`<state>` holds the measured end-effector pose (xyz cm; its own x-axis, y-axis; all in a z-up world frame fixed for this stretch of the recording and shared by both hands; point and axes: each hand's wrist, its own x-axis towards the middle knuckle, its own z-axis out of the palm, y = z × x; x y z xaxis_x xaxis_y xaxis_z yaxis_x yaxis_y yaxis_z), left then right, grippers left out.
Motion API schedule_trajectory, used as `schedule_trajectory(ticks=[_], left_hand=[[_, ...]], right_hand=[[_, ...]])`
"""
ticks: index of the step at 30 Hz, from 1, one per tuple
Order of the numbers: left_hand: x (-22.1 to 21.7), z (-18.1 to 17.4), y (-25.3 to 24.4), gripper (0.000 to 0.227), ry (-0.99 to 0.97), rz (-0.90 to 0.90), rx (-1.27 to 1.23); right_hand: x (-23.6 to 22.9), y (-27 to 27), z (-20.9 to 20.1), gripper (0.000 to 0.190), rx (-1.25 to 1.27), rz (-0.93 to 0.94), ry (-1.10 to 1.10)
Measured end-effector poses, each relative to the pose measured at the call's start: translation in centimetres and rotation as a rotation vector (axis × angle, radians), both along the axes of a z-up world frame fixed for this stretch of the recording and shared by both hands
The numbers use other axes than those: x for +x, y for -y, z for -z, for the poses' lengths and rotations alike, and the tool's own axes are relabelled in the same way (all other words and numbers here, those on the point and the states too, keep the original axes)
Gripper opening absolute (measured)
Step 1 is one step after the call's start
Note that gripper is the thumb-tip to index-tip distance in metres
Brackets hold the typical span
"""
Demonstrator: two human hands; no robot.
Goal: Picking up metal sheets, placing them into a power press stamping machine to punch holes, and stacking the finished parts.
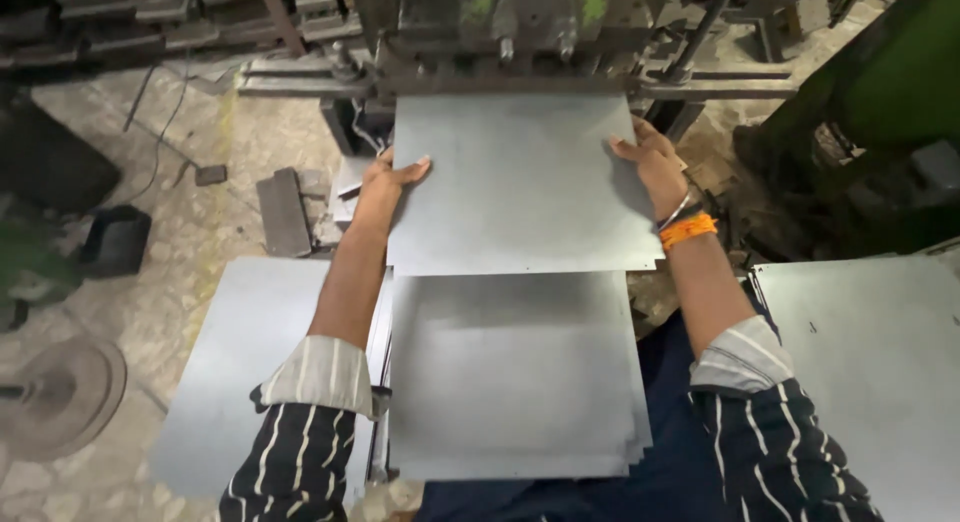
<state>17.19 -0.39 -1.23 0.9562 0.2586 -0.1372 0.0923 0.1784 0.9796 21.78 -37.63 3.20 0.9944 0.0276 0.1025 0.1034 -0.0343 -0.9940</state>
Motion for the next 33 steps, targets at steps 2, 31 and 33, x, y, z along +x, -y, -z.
schedule_trajectory(ticks=[2, 31, 33], left_hand=[[-4.0, -0.2, 0.6, 0.05, -0.005, 0.008, 0.15], [-19.1, 9.4, -10.2, 0.043, -0.018, -0.578, 0.901], [-19.0, 11.9, -13.2, 0.052, 0.052, -0.545, 1.337]], right_hand=[[-0.3, 3.2, 4.5, 0.04, -0.136, -0.007, 0.148], [-20.9, -31.3, 10.2, 0.044, 0.162, -0.76, -0.505], [-22.2, -35.2, 13.6, 0.046, 0.187, -0.573, -0.701]])
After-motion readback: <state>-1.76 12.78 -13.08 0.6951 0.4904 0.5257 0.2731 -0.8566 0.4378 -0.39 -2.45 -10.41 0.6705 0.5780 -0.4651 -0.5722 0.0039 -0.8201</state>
